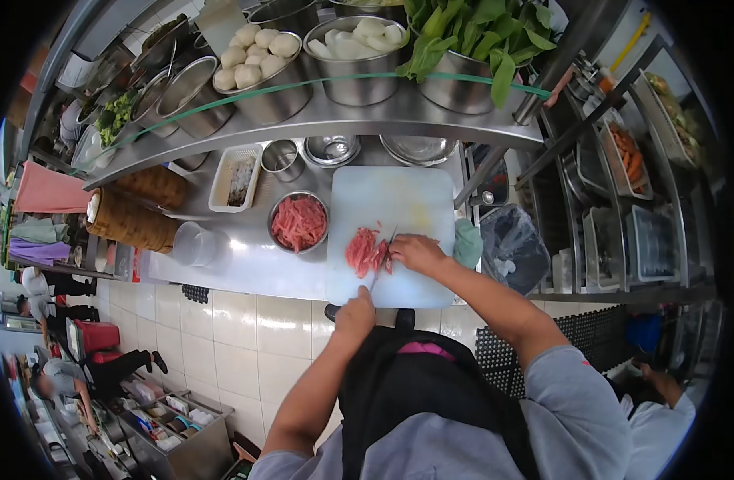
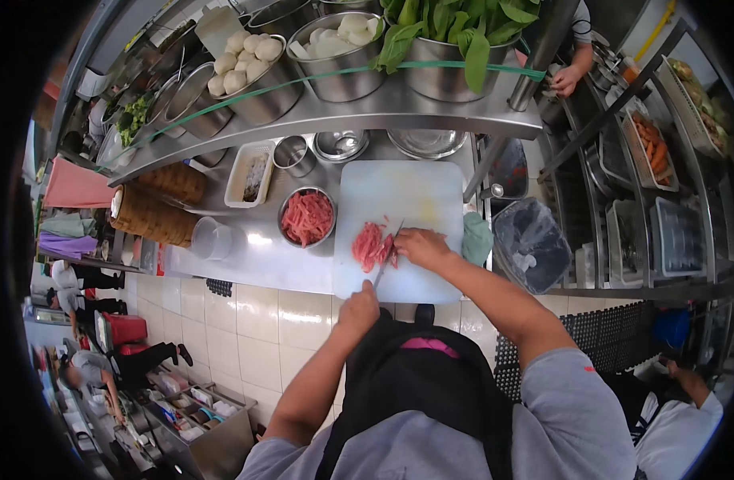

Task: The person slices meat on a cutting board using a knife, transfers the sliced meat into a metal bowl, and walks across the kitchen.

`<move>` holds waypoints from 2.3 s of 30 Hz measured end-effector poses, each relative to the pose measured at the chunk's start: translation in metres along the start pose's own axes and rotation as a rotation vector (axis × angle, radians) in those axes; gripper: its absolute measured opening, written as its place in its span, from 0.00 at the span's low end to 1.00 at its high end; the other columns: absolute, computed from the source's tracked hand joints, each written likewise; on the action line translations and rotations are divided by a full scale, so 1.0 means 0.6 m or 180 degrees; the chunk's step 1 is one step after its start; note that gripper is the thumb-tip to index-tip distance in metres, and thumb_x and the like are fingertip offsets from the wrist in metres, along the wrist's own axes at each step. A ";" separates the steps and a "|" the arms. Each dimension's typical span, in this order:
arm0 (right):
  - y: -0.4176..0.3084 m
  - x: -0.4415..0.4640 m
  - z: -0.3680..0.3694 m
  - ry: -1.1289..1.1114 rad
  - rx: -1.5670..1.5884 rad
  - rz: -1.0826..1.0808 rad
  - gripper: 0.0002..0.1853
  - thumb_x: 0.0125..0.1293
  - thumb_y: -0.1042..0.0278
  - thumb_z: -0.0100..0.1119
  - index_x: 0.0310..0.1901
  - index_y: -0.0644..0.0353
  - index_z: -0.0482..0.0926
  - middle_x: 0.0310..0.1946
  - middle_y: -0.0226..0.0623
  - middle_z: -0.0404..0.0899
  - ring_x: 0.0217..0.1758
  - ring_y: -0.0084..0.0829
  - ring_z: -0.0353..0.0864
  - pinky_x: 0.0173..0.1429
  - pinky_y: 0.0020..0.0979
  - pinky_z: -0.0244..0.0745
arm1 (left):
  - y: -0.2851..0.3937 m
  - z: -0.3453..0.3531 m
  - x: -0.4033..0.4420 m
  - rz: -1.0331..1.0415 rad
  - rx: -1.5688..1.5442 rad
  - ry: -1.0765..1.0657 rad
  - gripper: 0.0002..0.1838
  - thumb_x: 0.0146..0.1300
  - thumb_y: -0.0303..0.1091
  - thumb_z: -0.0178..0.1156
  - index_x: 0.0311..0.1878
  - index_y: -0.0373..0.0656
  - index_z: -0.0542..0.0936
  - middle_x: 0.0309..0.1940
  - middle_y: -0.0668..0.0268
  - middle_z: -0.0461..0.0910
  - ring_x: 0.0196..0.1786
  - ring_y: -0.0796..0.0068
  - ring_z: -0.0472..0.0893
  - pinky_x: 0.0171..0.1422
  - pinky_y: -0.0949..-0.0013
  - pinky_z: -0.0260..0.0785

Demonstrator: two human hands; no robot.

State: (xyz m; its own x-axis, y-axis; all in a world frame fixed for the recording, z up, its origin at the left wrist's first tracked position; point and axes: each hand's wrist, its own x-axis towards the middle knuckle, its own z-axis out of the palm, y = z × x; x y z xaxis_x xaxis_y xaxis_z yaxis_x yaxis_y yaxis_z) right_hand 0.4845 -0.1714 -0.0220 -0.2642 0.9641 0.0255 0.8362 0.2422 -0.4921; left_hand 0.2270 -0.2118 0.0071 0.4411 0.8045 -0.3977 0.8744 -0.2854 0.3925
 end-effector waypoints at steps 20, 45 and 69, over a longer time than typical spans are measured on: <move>0.016 -0.002 -0.009 0.0352 0.0195 -0.0026 0.07 0.68 0.69 0.66 0.45 0.56 0.87 0.44 0.39 0.85 0.50 0.47 0.86 0.57 0.45 0.83 | 0.004 -0.027 -0.034 0.0168 0.0036 -0.0086 0.12 0.78 0.35 0.50 0.51 0.34 0.71 0.32 0.36 0.86 0.40 0.30 0.88 0.46 0.34 0.82; 0.045 -0.071 -0.095 0.1440 0.0929 0.0992 0.17 0.60 0.80 0.62 0.51 0.59 0.84 0.42 0.45 0.84 0.55 0.50 0.84 0.61 0.45 0.81 | -0.006 -0.062 -0.030 0.0292 0.0174 0.0061 0.13 0.79 0.37 0.52 0.52 0.35 0.71 0.31 0.36 0.86 0.36 0.30 0.87 0.43 0.35 0.81; -0.123 -0.049 -0.063 0.0852 -0.0060 -0.0394 0.23 0.68 0.50 0.70 0.64 0.42 0.86 0.75 0.43 0.71 0.78 0.52 0.69 0.79 0.58 0.66 | 0.013 -0.130 -0.069 -0.0058 0.0021 0.0426 0.22 0.74 0.40 0.66 0.57 0.40 0.66 0.43 0.43 0.84 0.44 0.34 0.87 0.47 0.40 0.82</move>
State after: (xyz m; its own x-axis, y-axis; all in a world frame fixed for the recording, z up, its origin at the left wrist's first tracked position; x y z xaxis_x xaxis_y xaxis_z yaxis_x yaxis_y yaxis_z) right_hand 0.4487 -0.2136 0.0468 -0.2307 0.9209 0.3142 0.8149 0.3593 -0.4547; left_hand 0.1998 -0.2068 0.0916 0.3946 0.8718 -0.2904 0.8835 -0.2731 0.3806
